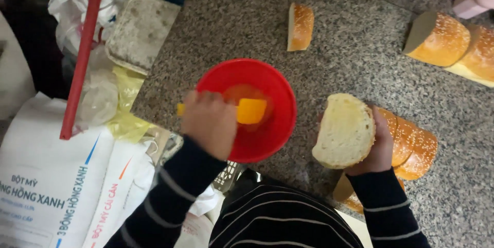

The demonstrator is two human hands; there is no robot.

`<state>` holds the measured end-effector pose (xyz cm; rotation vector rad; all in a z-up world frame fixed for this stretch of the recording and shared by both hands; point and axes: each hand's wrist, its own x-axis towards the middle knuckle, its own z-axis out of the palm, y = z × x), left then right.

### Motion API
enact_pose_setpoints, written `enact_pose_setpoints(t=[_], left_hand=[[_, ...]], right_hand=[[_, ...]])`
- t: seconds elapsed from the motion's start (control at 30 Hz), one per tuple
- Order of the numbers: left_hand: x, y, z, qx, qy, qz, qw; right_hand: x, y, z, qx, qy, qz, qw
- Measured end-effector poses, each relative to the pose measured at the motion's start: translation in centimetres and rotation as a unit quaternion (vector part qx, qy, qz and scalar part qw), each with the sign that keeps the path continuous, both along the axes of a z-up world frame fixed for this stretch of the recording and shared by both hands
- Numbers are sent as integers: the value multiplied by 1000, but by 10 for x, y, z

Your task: Applying a yellow spread to multiple slices of bread using a spatula in a bakery setting.

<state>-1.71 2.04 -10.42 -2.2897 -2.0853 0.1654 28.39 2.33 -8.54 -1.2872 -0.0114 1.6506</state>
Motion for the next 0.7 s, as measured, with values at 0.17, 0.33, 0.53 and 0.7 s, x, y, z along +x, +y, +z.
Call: enact_pose_setpoints(t=[0.17, 0.33, 0.53, 0.7], left_hand=[[49, 19, -5, -195, 60, -56, 977], [66, 29, -4, -261, 82, -95, 957], [68, 28, -21, -284, 60, -102, 951], [54, 24, -26, -296, -34, -61, 953]], right_hand=[[12, -1, -15, -10, -9, 0, 1000], [7, -3, -11, -9, -14, -6, 1000], [0, -2, -5, -20, 4, -23, 1000], [1, -3, -8, -27, 3, -36, 999]])
